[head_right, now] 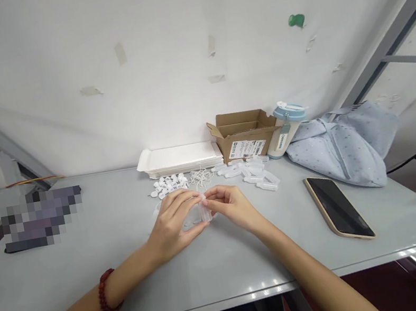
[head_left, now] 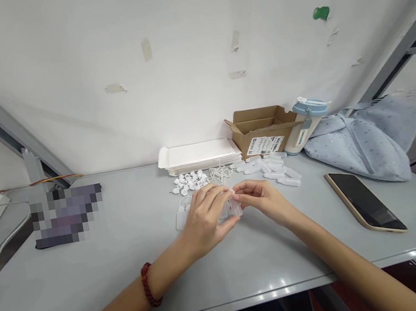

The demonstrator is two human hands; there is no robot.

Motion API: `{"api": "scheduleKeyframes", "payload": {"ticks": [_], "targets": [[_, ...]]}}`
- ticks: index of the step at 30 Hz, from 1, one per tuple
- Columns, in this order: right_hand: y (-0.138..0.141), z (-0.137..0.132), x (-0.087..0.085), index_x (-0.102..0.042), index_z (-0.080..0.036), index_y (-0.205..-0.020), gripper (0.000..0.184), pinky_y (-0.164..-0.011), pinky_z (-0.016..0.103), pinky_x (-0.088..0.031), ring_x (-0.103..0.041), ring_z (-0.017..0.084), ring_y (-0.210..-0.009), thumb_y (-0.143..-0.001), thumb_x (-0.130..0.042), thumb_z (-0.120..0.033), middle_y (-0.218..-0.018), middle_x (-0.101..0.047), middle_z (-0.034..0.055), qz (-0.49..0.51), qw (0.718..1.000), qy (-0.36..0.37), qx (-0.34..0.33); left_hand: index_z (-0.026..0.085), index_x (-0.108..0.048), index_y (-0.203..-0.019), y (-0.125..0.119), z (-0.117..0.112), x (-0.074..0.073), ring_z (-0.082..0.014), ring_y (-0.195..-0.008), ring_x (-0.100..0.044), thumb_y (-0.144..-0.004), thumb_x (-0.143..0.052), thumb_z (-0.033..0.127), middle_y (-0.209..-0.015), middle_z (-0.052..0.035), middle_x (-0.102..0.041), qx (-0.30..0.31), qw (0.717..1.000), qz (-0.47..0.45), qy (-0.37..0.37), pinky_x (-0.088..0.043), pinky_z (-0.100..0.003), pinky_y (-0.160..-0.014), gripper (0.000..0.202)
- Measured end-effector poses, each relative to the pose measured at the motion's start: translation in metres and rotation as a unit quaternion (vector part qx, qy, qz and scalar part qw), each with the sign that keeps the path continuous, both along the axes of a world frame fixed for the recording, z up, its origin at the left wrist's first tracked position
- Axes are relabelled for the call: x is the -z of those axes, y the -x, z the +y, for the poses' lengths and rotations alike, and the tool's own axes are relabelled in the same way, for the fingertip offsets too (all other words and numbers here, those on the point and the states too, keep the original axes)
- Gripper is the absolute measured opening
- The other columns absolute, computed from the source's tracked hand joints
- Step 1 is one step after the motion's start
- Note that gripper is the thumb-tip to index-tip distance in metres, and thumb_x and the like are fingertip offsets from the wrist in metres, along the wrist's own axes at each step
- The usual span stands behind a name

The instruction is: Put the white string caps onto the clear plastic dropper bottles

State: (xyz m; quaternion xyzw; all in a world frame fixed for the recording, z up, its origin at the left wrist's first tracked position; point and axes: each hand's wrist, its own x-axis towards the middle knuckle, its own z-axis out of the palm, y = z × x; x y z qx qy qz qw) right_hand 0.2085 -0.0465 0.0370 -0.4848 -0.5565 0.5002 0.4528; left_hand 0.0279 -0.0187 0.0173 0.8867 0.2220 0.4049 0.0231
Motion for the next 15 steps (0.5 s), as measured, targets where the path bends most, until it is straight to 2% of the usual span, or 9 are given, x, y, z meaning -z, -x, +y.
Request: {"api": "scheduleKeyframes", "payload": {"ticks": [8,11,15], "targets": [[-0.015,0.003,-0.008,-0.067,-0.016,-0.086,0.023,-0.063,0.028,-0.050,-0.059,0.014,-0.066,-0.075,-0.062,-0.036,-0.078,-0.066,0.0030,-0.045,0.998,-0.029,0.016,0.018,-0.054,-0.104,-0.015,0.010,-0.013,-0.0249,-0.105,-0.049,-0.075,-0.066,0.025,-0.107,-0.0078,-0.062,0.022,0.999,0.007,0.033,-0.040,-0.041,-0.091,0.032],[-0.024,0.006,-0.009,-0.067,-0.015,-0.086,0.026,-0.060,0.028,-0.049,-0.058,0.014,-0.067,-0.077,-0.059,-0.038,-0.079,-0.065,0.0042,-0.108,0.993,-0.030,0.020,0.019,-0.055,-0.102,-0.026,0.015,-0.019,-0.0254,-0.106,-0.047,-0.072,-0.068,0.024,-0.107,-0.0057,-0.062,0.021,0.996,0.045,0.079,-0.039,-0.041,-0.091,0.033],[-0.033,0.009,-0.007,-0.066,-0.014,-0.080,0.027,-0.057,0.026,-0.044,-0.055,0.014,-0.064,-0.081,-0.052,-0.037,-0.069,-0.062,0.0029,-0.214,0.976,-0.037,0.022,0.019,-0.056,-0.097,-0.039,0.018,-0.022,-0.0260,-0.105,-0.046,-0.066,-0.072,0.027,-0.103,-0.0042,-0.062,0.013,0.983,0.078,0.166,-0.039,-0.042,-0.090,0.036]]}}
